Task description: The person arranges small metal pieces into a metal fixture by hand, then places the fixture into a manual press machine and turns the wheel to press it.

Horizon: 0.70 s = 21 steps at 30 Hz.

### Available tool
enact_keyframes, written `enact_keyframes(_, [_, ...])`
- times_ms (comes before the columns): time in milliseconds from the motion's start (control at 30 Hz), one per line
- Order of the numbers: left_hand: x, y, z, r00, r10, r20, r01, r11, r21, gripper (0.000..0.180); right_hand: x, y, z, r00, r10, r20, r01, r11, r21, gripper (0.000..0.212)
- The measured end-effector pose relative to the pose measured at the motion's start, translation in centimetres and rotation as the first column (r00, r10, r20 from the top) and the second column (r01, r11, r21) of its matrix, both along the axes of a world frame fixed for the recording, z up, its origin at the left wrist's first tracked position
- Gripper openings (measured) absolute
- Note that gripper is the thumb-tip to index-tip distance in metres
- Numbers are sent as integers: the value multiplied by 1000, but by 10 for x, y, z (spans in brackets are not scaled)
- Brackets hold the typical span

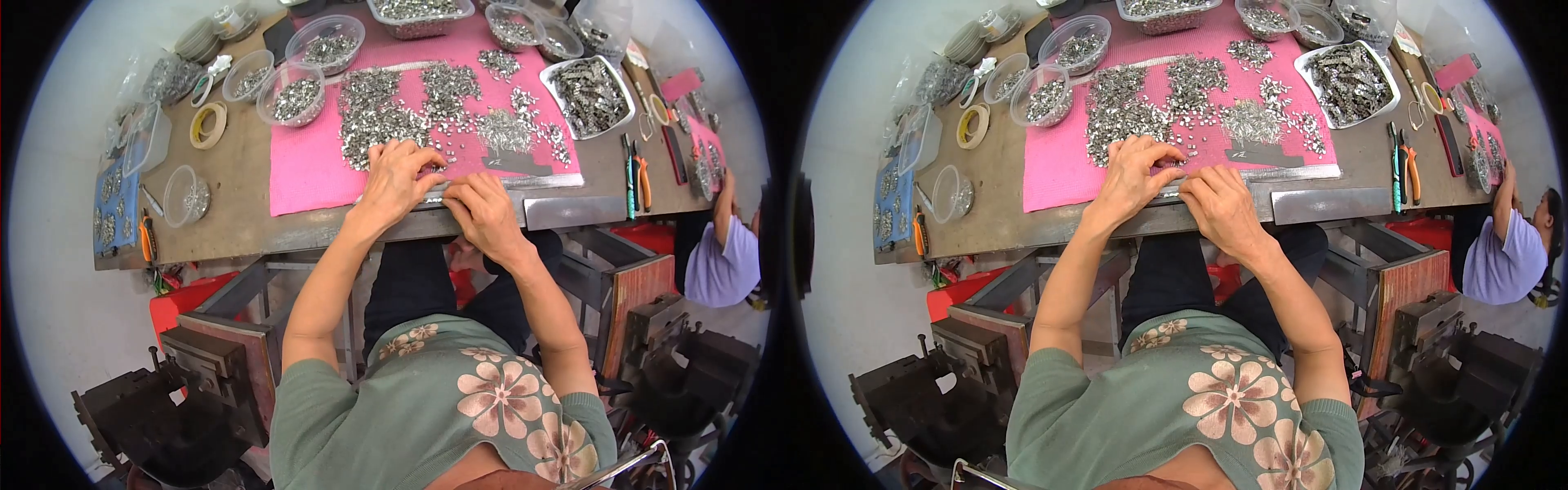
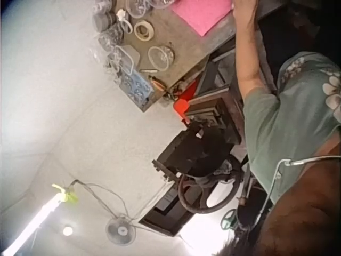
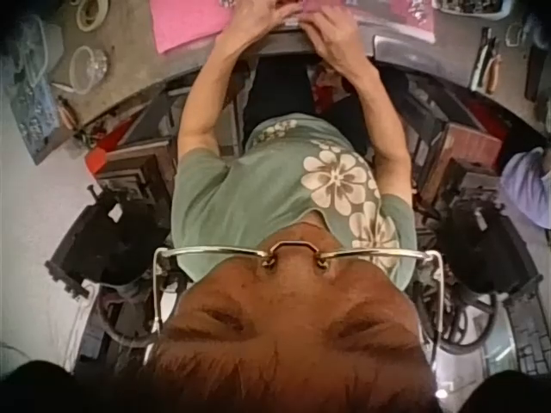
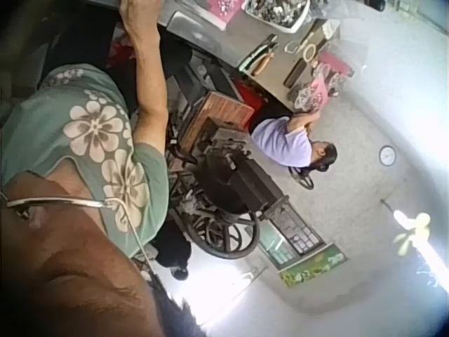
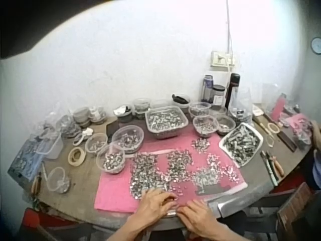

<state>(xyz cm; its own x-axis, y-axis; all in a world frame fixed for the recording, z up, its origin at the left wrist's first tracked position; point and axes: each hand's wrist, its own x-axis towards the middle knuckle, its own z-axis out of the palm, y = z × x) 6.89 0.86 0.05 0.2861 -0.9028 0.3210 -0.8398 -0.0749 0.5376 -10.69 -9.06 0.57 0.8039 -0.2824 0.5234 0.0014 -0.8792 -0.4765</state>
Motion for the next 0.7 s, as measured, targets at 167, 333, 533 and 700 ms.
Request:
enact_keyframes(167, [10,3,-6,1000,15,7,-14,999,-37,13,5,-20,5,996,-20,-89,29,995,94,10])
enact_keyframes(333, [11,10,-2,995,85,47,-83,996,-44,11,28,-41,-4,993,-37,-111,41,999,27,16])
enact_keyframes(533, [17,15,-11,985,142,98,-134,987,-86,9,31,-43,-1,984,-16,-175,9,999,-42,12])
enact_keyframes(700, [16,20,-3,984,172,47,-169,984,-65,8,15,-52,4,989,-23,-146,33,997,67,10])
